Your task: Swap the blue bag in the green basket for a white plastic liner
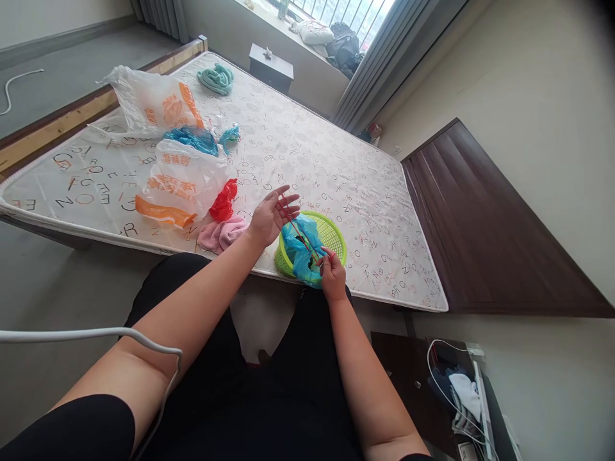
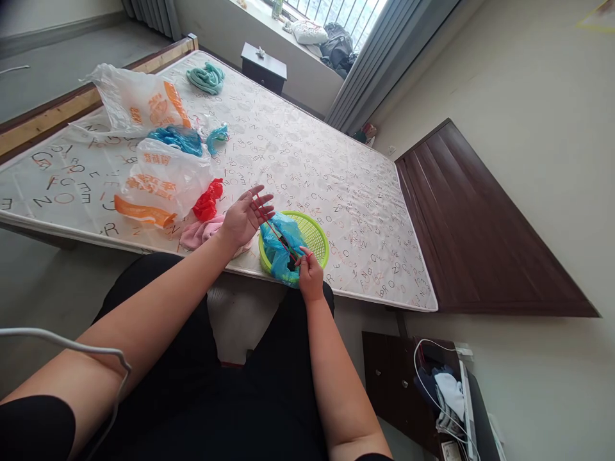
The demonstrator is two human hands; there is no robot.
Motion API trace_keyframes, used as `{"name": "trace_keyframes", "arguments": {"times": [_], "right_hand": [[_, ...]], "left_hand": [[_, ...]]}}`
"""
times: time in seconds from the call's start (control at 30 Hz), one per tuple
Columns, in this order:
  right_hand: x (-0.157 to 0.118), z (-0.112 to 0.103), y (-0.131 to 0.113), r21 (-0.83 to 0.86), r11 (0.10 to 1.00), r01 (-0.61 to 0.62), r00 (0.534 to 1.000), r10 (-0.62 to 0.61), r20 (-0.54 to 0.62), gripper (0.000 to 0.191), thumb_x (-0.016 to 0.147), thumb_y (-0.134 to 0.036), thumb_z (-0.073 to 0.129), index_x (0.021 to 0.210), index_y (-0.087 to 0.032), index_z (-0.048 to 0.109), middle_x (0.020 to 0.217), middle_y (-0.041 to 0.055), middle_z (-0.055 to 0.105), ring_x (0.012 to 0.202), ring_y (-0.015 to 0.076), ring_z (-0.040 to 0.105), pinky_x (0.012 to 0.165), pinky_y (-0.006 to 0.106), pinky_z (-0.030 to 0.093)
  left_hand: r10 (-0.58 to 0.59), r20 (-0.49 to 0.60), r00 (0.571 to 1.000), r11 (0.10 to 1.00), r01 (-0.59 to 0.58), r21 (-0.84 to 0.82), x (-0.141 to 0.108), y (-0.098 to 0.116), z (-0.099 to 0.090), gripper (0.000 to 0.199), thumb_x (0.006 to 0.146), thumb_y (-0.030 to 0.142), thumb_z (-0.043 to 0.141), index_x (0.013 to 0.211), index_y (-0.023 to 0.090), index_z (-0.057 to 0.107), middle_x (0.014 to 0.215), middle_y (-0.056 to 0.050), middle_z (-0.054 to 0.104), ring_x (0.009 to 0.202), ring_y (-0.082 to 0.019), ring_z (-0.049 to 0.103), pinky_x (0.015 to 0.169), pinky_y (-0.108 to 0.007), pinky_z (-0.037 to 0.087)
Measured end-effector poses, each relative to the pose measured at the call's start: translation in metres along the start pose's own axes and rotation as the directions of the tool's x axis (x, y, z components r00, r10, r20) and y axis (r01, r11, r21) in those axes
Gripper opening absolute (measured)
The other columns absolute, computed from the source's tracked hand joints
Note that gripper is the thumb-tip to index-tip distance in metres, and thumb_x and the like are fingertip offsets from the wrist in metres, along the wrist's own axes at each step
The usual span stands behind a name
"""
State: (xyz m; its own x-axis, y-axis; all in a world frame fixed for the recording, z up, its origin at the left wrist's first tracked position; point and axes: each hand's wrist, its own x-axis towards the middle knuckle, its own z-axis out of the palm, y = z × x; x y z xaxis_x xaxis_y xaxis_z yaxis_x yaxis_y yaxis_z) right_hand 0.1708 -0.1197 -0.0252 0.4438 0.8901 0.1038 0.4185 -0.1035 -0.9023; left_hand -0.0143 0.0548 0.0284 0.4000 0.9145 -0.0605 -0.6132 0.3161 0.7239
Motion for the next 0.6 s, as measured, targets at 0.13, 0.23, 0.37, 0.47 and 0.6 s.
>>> {"name": "trace_keyframes", "arguments": {"times": [0.13, 0.23, 0.37, 0.47, 0.6], "right_hand": [[0.004, -0.002, -0.011, 0.119, 0.993, -0.019, 0.991, 0.034, -0.127, 0.047, 0.099, -0.05, 0.042, 0.125, -0.017, 0.062, 0.079, 0.0006, 0.062, 0.059, 0.0117, 0.049, 0.059, 0.027, 0.046], [0.015, -0.004, -0.021, 0.153, 0.987, 0.047, 0.97, -0.008, -0.244, 0.042, 0.097, -0.044, 0.043, 0.122, -0.017, 0.064, 0.084, 0.0027, 0.064, 0.078, 0.0154, 0.061, 0.076, 0.031, 0.052], [0.041, -0.016, -0.032, 0.399, 0.916, 0.05, 0.947, 0.083, -0.31, 0.039, 0.095, -0.044, 0.043, 0.122, -0.023, 0.061, 0.086, 0.0015, 0.062, 0.078, 0.015, 0.063, 0.078, 0.033, 0.054], [0.059, -0.04, -0.04, 0.586, 0.809, -0.047, 0.941, 0.232, -0.245, 0.034, 0.093, -0.049, 0.045, 0.112, -0.026, 0.06, 0.072, -0.0046, 0.05, 0.051, 0.0089, 0.043, 0.054, 0.026, 0.046], [0.065, -0.071, -0.058, 0.636, 0.757, -0.15, 0.966, 0.251, -0.07, 0.039, 0.094, -0.056, 0.045, 0.104, -0.023, 0.064, 0.059, -0.0088, 0.035, 0.042, 0.0073, 0.019, 0.04, 0.022, 0.022]], "left_hand": [[-0.057, 0.0, 0.998, 0.998, 0.057, 0.009, 0.0, -0.002, 0.0, 0.048, 0.102, 0.043, 0.048, 0.146, 0.024, 0.05, 0.109, -0.009, 0.075, 0.074, -0.014, 0.071, 0.081, -0.034, 0.06], [-0.111, 0.033, 0.993, 0.994, 0.111, 0.016, -0.003, -0.006, 0.003, 0.053, 0.1, 0.034, 0.048, 0.152, 0.023, 0.045, 0.1, -0.007, 0.074, 0.065, -0.014, 0.068, 0.071, -0.032, 0.059], [-0.135, 0.039, 0.99, 0.991, 0.135, 0.013, -0.006, -0.011, 0.006, 0.054, 0.097, 0.028, 0.047, 0.151, 0.022, 0.045, 0.093, -0.004, 0.071, 0.063, -0.013, 0.066, 0.067, -0.03, 0.057], [-0.116, 0.021, 0.993, 0.993, 0.117, -0.03, -0.002, -0.014, 0.004, 0.045, 0.093, 0.025, 0.048, 0.137, 0.023, 0.054, 0.078, 0.002, 0.063, 0.054, -0.008, 0.055, 0.059, -0.024, 0.052], [-0.186, -0.017, 0.982, 0.977, 0.183, -0.106, 0.004, -0.013, 0.002, 0.012, 0.085, 0.02, 0.05, 0.094, 0.021, 0.057, 0.055, 0.008, 0.035, 0.04, -0.006, 0.03, 0.039, -0.016, 0.025]]}}
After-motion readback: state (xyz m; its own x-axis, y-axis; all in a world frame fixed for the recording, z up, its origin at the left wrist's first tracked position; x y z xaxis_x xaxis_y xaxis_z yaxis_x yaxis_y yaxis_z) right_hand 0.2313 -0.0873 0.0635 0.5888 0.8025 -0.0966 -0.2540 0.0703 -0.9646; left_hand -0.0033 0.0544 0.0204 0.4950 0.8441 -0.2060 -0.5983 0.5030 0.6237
